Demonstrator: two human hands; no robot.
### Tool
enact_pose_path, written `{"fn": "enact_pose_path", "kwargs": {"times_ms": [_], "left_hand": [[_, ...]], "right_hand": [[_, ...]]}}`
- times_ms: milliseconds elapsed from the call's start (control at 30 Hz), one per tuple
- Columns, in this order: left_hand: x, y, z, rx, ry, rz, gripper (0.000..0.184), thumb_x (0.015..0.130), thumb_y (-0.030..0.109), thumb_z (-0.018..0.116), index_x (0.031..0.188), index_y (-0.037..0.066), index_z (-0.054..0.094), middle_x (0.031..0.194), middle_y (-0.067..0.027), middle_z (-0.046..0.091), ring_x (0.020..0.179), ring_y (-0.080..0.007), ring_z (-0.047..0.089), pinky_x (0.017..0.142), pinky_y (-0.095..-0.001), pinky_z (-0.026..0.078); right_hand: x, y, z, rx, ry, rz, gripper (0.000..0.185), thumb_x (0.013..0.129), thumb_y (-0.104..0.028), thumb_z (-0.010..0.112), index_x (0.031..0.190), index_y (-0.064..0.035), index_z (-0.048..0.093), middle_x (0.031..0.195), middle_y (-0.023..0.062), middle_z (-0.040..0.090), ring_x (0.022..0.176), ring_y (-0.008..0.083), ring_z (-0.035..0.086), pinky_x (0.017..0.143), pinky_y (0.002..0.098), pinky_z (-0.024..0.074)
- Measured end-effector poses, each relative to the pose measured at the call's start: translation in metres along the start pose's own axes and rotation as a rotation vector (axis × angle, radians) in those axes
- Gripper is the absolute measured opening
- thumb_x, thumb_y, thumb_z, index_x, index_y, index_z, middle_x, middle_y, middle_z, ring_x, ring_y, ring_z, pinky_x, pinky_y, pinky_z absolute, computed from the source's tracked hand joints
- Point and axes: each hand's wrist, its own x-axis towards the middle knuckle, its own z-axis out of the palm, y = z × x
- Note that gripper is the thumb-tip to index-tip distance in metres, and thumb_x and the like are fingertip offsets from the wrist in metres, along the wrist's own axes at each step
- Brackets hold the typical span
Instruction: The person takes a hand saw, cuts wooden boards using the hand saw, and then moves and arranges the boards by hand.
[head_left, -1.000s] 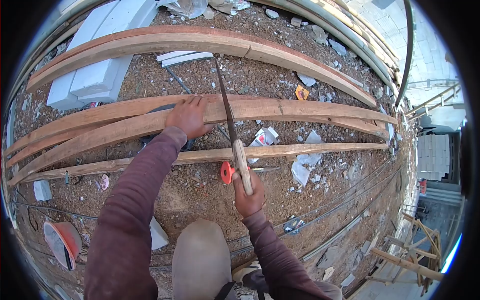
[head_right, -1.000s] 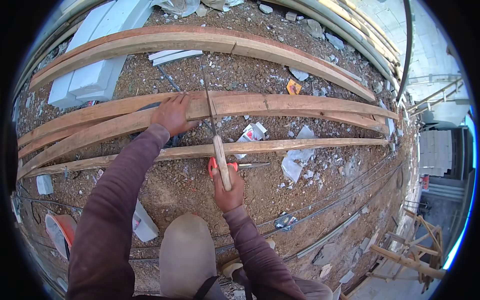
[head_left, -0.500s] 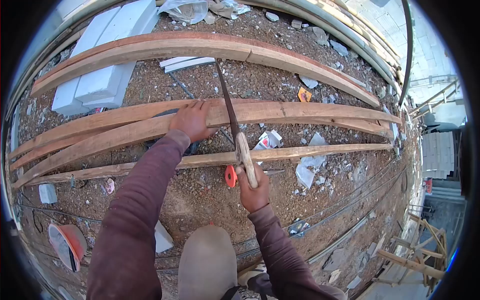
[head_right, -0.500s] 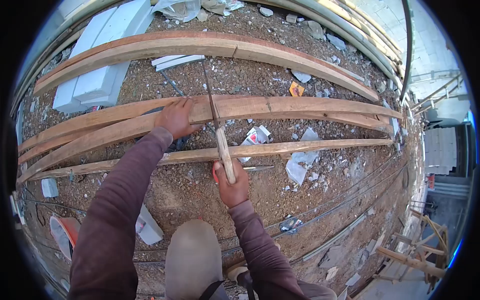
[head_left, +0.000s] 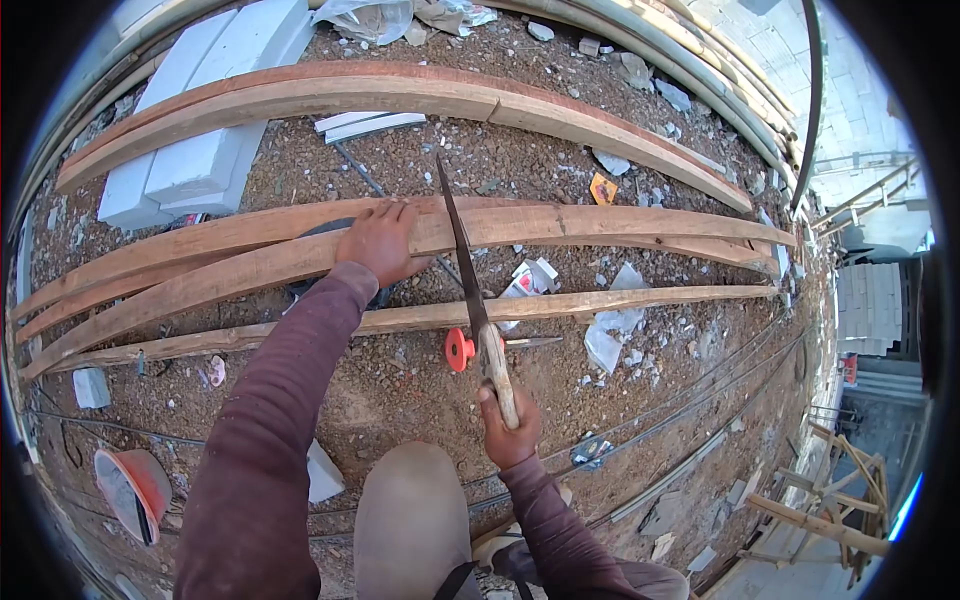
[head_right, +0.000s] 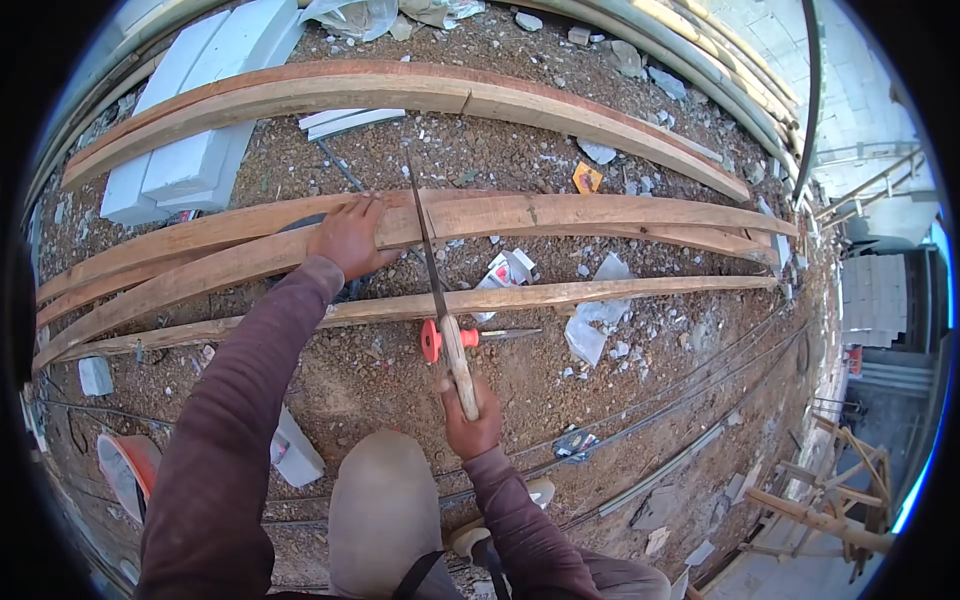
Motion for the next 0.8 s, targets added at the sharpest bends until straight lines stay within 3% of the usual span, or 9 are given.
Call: {"fn": "enact_pose_path", "kwargs": {"times_ms": [100, 200, 300, 467, 500, 600, 667, 733, 800], "left_hand": [[0.006, -0.004, 0.003, 0.002, 0.017, 0.0, 0.089, 0.08, 0.057, 0.079, 0.142, 0.0, 0.049, 0.145, -0.0227, 0.055, 0.138, -0.0344, 0.051, 0.115, -0.0456, 0.041], [-0.001, -0.002, 0.003, -0.002, -0.003, 0.003, 0.089, 0.08, 0.057, 0.079, 0.142, 0.0, 0.049, 0.146, -0.0226, 0.055, 0.139, -0.0344, 0.051, 0.116, -0.0456, 0.04], [0.004, -0.002, -0.004, -0.019, -0.031, -0.029, 0.087, 0.082, 0.058, 0.077, 0.14, 0.0, 0.05, 0.145, -0.021, 0.055, 0.14, -0.0334, 0.049, 0.114, -0.0462, 0.041], [0.003, -0.001, 0.001, 0.003, -0.003, 0.015, 0.087, 0.083, 0.059, 0.075, 0.14, -0.001, 0.05, 0.145, -0.021, 0.055, 0.141, -0.0337, 0.048, 0.114, -0.0466, 0.04], [0.004, -0.001, 0.001, 0.006, -0.013, 0.012, 0.087, 0.083, 0.059, 0.075, 0.141, -0.001, 0.05, 0.146, -0.0212, 0.055, 0.141, -0.0338, 0.048, 0.114, -0.0467, 0.04], [-0.001, -0.005, 0.004, 0.018, -0.009, -0.006, 0.09, 0.082, 0.059, 0.076, 0.142, -0.001, 0.048, 0.147, -0.0218, 0.054, 0.14, -0.0347, 0.049, 0.116, -0.0459, 0.039], [0.003, 0.0, 0.001, 0.009, -0.008, 0.001, 0.091, 0.082, 0.059, 0.076, 0.143, -0.001, 0.048, 0.147, -0.022, 0.053, 0.14, -0.0352, 0.05, 0.117, -0.0455, 0.039], [0.003, 0.0, -0.005, 0.001, -0.038, -0.011, 0.091, 0.081, 0.059, 0.076, 0.143, -0.001, 0.048, 0.147, -0.0221, 0.053, 0.14, -0.0355, 0.049, 0.116, -0.0456, 0.039], [0.004, -0.003, -0.005, -0.003, -0.033, 0.007, 0.091, 0.081, 0.059, 0.077, 0.143, -0.001, 0.048, 0.147, -0.0225, 0.054, 0.139, -0.0355, 0.05, 0.116, -0.0457, 0.039]], "right_hand": [[-0.102, 0.014, -0.04, -0.127, 0.026, -0.062, 0.015, 0.097, -0.012, 0.069, 0.105, 0.0007, 0.072, 0.079, 0.0086, 0.066, 0.073, 0.0147, 0.065, 0.068, 0.0324, 0.0515], [-0.04, 0.001, -0.016, -0.086, 0.013, 0.06, 0.014, 0.097, -0.013, 0.07, 0.1, 0.0001, 0.07, 0.076, 0.0062, 0.063, 0.069, 0.0139, 0.06, 0.066, 0.0315, 0.0497], [0.075, -0.005, 0.031, 0.098, -0.02, -0.096, 0.016, 0.098, -0.016, 0.071, 0.097, -0.0015, 0.066, 0.071, 0.0016, 0.056, 0.066, 0.0117, 0.051, 0.061, 0.0303, 0.0443], [-0.058, 0.012, -0.025, -0.053, -0.017, 0.065, 0.014, 0.095, -0.012, 0.073, 0.102, -0.0001, 0.07, 0.079, 0.0054, 0.063, 0.071, 0.0129, 0.059, 0.066, 0.0311, 0.0492], [-0.09, 0.016, -0.039, -0.102, 0.018, -0.02, 0.015, 0.093, -0.01, 0.074, 0.103, 0.0001, 0.071, 0.078, 0.0071, 0.065, 0.069, 0.0149, 0.061, 0.065, 0.0327, 0.0504], [-0.098, 0.012, -0.038, -0.141, 0.027, 0.003, 0.015, 0.094, -0.012, 0.073, 0.102, -0.0002, 0.07, 0.076, 0.0076, 0.065, 0.068, 0.0156, 0.061, 0.064, 0.0334, 0.0502], [-0.023, 0.006, -0.009, -0.069, 0.02, 0.071, 0.015, 0.096, -0.015, 0.072, 0.1, -0.0012, 0.07, 0.076, 0.0074, 0.065, 0.069, 0.0148, 0.061, 0.065, 0.0332, 0.0498], [0.055, -0.006, 0.023, -0.015, -0.035, -0.039, 0.015, 0.097, -0.017, 0.07, 0.099, -0.0021, 0.07, 0.076, 0.0078, 0.065, 0.07, 0.0148, 0.061, 0.066, 0.0334, 0.0496], [0.041, 0.007, 0.022, 0.026, -0.041, 0.033, 0.014, 0.097, -0.016, 0.071, 0.1, -0.0021, 0.07, 0.077, 0.0084, 0.064, 0.07, 0.0154, 0.061, 0.066, 0.0336, 0.0494]]}}
